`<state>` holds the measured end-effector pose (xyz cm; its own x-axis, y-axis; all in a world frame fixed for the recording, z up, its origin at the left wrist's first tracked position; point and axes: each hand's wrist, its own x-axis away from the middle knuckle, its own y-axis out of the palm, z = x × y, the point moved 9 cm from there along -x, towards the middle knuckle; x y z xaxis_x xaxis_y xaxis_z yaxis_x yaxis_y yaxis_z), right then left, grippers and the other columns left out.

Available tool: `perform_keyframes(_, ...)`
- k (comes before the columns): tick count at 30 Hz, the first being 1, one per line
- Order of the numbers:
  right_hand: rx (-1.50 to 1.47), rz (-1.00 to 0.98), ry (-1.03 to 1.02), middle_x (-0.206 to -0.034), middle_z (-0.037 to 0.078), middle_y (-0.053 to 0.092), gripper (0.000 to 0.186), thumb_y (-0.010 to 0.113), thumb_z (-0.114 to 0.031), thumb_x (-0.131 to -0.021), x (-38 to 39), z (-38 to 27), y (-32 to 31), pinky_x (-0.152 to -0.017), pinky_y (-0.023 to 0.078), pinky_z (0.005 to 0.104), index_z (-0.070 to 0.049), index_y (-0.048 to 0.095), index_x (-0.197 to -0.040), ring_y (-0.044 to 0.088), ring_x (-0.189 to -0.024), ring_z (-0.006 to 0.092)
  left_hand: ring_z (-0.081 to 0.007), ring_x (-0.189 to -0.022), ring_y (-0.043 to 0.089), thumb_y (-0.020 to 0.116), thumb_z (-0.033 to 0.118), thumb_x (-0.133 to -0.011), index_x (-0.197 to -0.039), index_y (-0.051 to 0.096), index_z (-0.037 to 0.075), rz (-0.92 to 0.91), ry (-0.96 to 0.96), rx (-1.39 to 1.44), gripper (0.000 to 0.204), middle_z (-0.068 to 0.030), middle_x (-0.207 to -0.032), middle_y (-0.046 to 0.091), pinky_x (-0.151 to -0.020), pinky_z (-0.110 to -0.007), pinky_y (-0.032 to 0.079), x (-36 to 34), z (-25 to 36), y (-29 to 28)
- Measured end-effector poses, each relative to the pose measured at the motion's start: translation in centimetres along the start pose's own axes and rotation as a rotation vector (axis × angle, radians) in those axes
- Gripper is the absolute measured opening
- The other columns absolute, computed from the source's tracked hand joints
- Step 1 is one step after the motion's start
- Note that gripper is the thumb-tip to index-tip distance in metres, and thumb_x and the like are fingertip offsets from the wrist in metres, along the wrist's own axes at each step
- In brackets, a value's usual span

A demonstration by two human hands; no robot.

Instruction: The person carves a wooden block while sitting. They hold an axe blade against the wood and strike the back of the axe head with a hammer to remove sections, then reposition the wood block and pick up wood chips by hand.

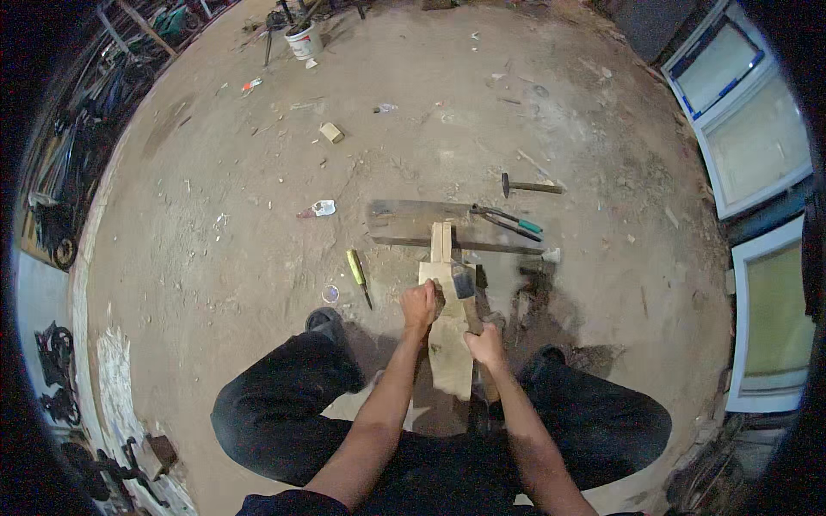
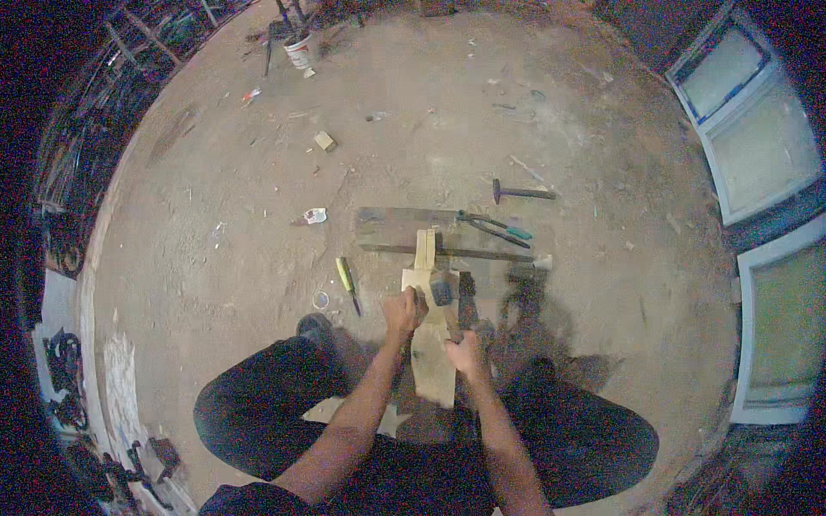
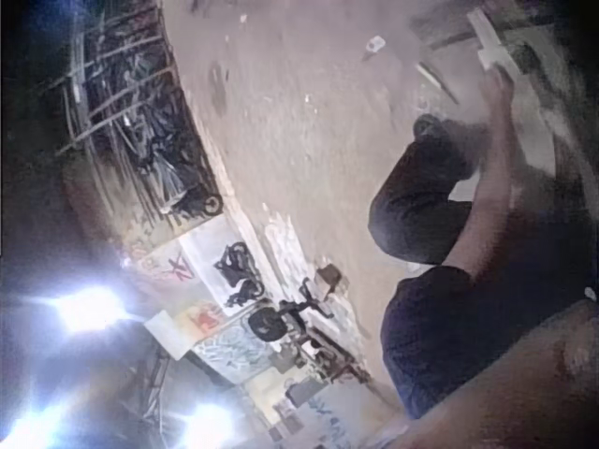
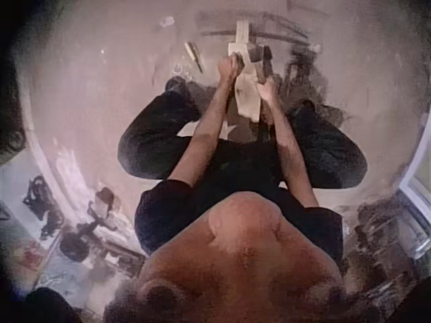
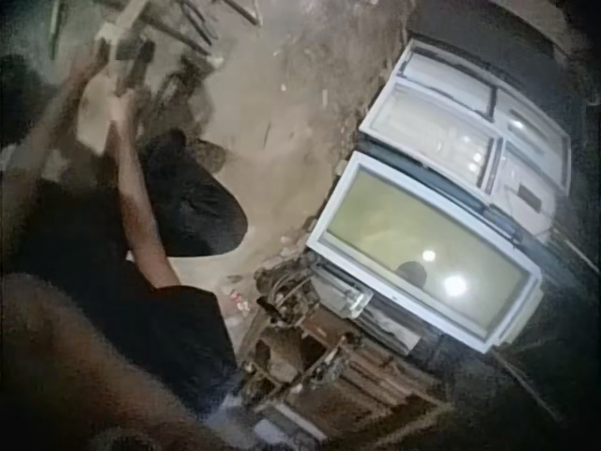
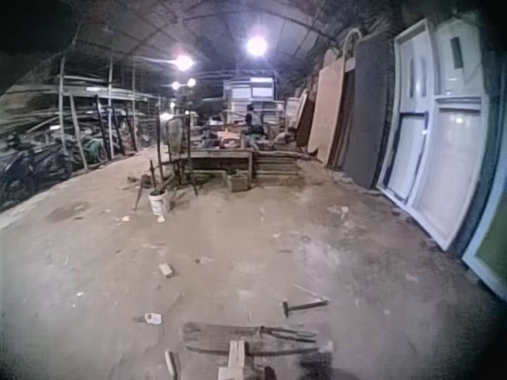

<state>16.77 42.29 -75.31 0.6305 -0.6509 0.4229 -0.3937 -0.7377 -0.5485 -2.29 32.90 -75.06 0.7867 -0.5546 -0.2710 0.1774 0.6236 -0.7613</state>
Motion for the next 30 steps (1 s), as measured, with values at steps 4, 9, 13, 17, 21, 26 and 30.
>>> perform_keyframes(4,0.224,0.014,-0.050,-0.078,0.023,0.068,0.027,0.070,-0.022,-0.076,0.8,-2.1,-1.8,-0.074,0.053,0.0477,0.000,0.070,-0.092,0.068,-0.080,0.0393,-0.0455,-0.057,0.058,0.040,0.028,-0.101,-0.071,0.066,-0.002,-0.078,-0.111,0.070,0.050,-0.0276,-0.065,0.060,-0.058,-0.053,0.043,-0.4,0.0,0.1)
perform_keyframes(9,0.379,-0.081,0.002,-0.098,0.026,0.069,0.048,0.072,-0.038,-0.071,1.2,-3.7,-1.9,-0.088,0.052,0.0523,-0.003,0.070,-0.105,0.067,-0.095,0.0434,-0.0464,-0.058,0.056,0.044,0.025,-0.100,-0.075,0.065,-0.003,0.045,-0.111,0.144,0.044,-0.0283,-0.063,0.058,-0.059,-0.053,0.043,-0.1,-1.1,-0.3)
perform_keyframes(13,0.220,-0.017,-0.053,-0.090,0.026,0.069,0.036,0.071,-0.028,-0.077,1.9,-4.8,-3.1,-0.077,0.052,0.0496,0.001,0.070,-0.096,0.067,-0.087,0.0433,-0.0461,-0.056,0.056,0.044,0.023,-0.099,-0.070,0.061,-0.003,0.044,-0.144,0.178,0.042,-0.0278,-0.062,0.057,-0.058,-0.052,0.043,-0.5,-0.3,-0.6)
perform_keyframes(17,-0.051,0.118,-0.219,-0.071,0.020,0.065,0.027,0.070,-0.022,-0.077,3.7,-5.4,-4.1,-0.062,0.049,0.0436,0.003,0.065,-0.085,0.066,-0.067,0.0356,-0.0448,-0.050,0.054,0.041,0.027,-0.100,-0.065,0.057,-0.003,0.057,-0.110,0.232,0.050,-0.0268,-0.060,0.056,-0.054,-0.051,0.042,-0.9,0.9,-1.8)
perform_keyframes(21,-0.126,0.289,-0.411,-0.061,0.013,0.058,0.020,0.070,-0.017,-0.076,3.6,-4.9,-4.6,-0.058,0.045,0.0422,0.001,0.060,-0.078,0.058,-0.058,0.0274,-0.0435,-0.047,0.053,0.041,0.027,-0.100,-0.062,0.059,-0.003,0.123,-0.061,0.221,0.051,-0.0261,-0.058,0.056,-0.051,-0.051,0.042,-0.4,0.7,-1.5)
perform_keyframes(26,-0.320,-0.123,0.110,-0.057,0.012,0.058,0.019,0.066,-0.014,-0.078,0.3,-2.9,-2.9,-0.047,0.045,0.0402,0.002,0.059,-0.071,0.057,-0.047,0.0262,-0.0425,-0.051,0.056,0.041,0.029,-0.101,-0.063,0.061,-0.005,0.045,-0.160,0.197,0.055,-0.0262,-0.059,0.058,-0.054,-0.051,0.042,-0.7,-0.2,-0.9)
perform_keyframes(30,-0.465,-0.279,0.223,-0.053,0.011,0.056,0.018,0.060,-0.008,-0.079,-0.6,-1.6,-1.6,-0.043,0.044,0.0375,0.003,0.056,-0.066,0.054,-0.041,0.0216,-0.0429,-0.053,0.057,0.040,0.031,-0.102,-0.067,0.063,-0.005,0.102,-0.126,0.175,0.056,-0.0257,-0.060,0.057,-0.055,-0.050,0.043,-1.4,0.7,-1.3)
